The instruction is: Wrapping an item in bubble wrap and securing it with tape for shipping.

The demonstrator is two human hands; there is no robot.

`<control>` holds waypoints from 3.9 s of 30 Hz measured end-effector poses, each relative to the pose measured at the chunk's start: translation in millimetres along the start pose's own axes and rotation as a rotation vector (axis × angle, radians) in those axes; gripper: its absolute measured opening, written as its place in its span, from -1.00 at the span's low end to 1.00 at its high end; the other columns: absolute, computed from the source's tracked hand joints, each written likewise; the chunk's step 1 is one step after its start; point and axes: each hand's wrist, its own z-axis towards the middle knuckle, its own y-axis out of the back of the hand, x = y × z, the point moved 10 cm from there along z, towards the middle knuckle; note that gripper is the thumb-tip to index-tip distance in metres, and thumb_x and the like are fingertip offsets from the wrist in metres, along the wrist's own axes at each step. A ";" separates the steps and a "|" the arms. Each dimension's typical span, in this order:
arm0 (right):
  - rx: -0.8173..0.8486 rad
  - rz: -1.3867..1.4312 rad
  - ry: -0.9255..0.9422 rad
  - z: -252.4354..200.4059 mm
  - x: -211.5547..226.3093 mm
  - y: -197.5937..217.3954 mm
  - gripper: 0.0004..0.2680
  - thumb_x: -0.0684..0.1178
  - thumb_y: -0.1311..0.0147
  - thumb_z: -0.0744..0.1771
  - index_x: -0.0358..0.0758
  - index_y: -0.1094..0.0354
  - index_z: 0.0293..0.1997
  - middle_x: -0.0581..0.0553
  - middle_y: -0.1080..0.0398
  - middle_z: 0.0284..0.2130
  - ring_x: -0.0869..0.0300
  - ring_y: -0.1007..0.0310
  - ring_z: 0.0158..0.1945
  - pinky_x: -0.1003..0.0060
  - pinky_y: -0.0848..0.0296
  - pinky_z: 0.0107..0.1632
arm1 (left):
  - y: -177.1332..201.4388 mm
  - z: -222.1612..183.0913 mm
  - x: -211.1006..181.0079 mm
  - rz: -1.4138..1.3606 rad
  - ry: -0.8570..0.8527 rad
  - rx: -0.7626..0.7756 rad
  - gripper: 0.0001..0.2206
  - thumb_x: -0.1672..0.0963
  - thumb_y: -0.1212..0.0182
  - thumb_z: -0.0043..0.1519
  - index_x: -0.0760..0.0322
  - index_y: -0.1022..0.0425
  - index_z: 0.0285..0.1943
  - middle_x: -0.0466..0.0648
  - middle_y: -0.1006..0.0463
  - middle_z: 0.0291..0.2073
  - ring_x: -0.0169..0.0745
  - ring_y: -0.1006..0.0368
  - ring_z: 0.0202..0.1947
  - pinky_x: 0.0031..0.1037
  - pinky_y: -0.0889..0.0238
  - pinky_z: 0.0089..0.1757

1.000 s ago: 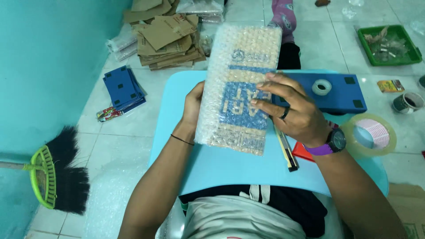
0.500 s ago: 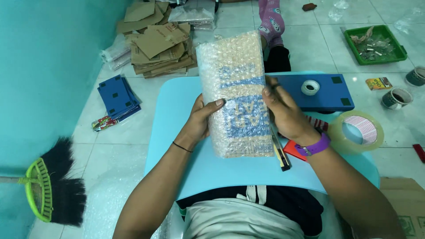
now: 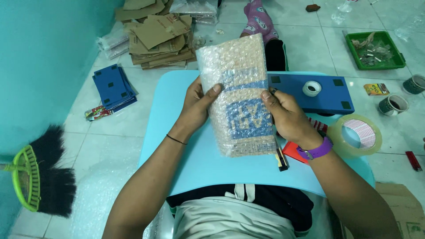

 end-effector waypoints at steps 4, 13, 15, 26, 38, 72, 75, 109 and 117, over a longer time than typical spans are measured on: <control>0.072 0.073 0.045 -6.5 19.5 -11.3 -0.75 0.08 0.10 0.50 -0.19 -0.36 -0.27 0.11 -0.14 -0.60 0.40 -0.06 -0.50 0.39 -0.17 -0.33 | -0.7 -3.8 -11.4 -0.082 -0.031 -0.059 -0.79 0.05 -0.34 0.26 0.20 -0.48 -0.11 -0.17 -0.55 -0.41 -0.43 -0.55 -0.39 -0.54 -0.45 -0.31; 0.094 0.224 0.336 -20.0 13.7 6.7 -0.72 -0.14 0.02 0.40 -0.41 -0.24 0.26 -0.32 -0.47 0.01 0.01 -0.42 0.14 -0.03 -0.45 0.13 | -6.6 -31.9 -57.3 0.304 -0.419 0.013 -0.74 0.06 -0.39 0.26 0.28 -0.45 -0.07 -0.02 -0.54 -0.30 -0.49 -0.28 -0.09 -0.40 -0.40 -0.16; -0.005 0.206 0.495 -24.9 39.3 10.0 -0.75 -0.21 -0.09 0.37 -0.41 -0.23 0.18 -0.27 -0.47 -0.05 0.06 -0.42 0.14 -0.01 -0.45 0.16 | -29.5 -38.5 -78.9 0.354 -0.481 0.033 -0.73 0.08 -0.36 0.29 0.30 -0.41 -0.01 -0.05 -0.53 -0.24 -0.42 -0.30 -0.12 -0.31 -0.38 -0.10; -0.160 0.048 0.738 -49.1 89.5 13.2 -0.68 -0.19 -0.18 0.35 -0.42 -0.10 0.15 -0.45 -0.45 -0.05 -0.14 -0.50 0.11 -0.13 -0.48 0.17 | -43.3 -51.0 -62.2 0.396 -0.746 0.179 -0.61 0.13 -0.37 0.26 0.56 -0.38 0.13 0.30 -0.58 -0.12 0.32 -0.57 -0.14 0.02 -0.44 -0.09; -0.035 0.023 0.858 -55.2 115.5 1.3 -0.69 -0.27 -0.24 0.28 -0.47 -0.16 0.05 -0.53 -0.45 -0.01 -0.31 -0.48 0.17 -0.27 -0.43 0.28 | -61.0 -65.4 -93.8 0.256 -0.816 0.220 -0.73 0.20 -0.39 0.22 0.58 -0.53 0.00 0.33 -0.65 -0.17 0.47 -0.62 -0.17 0.11 -0.51 -0.15; 0.110 -0.474 0.890 -69.2 146.2 9.4 -0.66 -0.10 -0.23 0.31 -0.52 -0.25 0.10 -0.50 -0.43 0.04 -0.26 -0.48 0.20 -0.09 -0.60 0.29 | -60.2 -62.7 -85.0 0.563 -0.659 0.456 -0.60 0.10 -0.37 0.33 0.40 -0.42 0.27 0.12 -0.60 0.13 0.11 -0.66 0.11 -0.23 -0.63 0.12; -0.113 -0.569 1.070 -83.5 141.5 16.8 -0.71 0.16 -0.11 0.36 -0.27 -0.27 -0.02 -0.40 -0.38 0.06 -0.18 -0.36 0.18 -0.12 -0.44 0.26 | -71.1 -69.6 -92.5 0.678 -0.770 0.468 -0.67 0.10 -0.32 0.37 0.42 -0.48 0.21 0.11 -0.63 0.06 0.10 -0.68 0.01 -0.19 -0.64 0.03; 0.021 -0.560 0.736 -93.0 162.5 -20.8 -0.82 -0.04 0.02 0.39 -0.34 -0.45 -0.23 -0.26 -0.38 -0.07 -0.17 -0.35 0.15 -0.25 -0.29 0.44 | -89.3 -80.1 -77.6 0.835 -0.807 0.577 -0.76 0.12 -0.26 0.43 0.27 -0.51 0.22 -0.02 -0.67 0.07 -0.03 -0.64 0.09 -0.24 -0.49 0.01; 0.079 -0.559 0.775 -94.7 159.2 -15.6 -0.88 -0.04 -0.11 0.35 -0.28 -0.47 -0.21 -0.25 -0.33 -0.03 -0.17 -0.28 0.20 -0.32 -0.30 0.48 | -93.4 -85.7 -82.8 0.893 -0.886 0.552 -0.82 0.19 -0.21 0.44 0.27 -0.57 0.19 0.02 -0.65 0.11 0.02 -0.64 0.09 -0.23 -0.44 0.01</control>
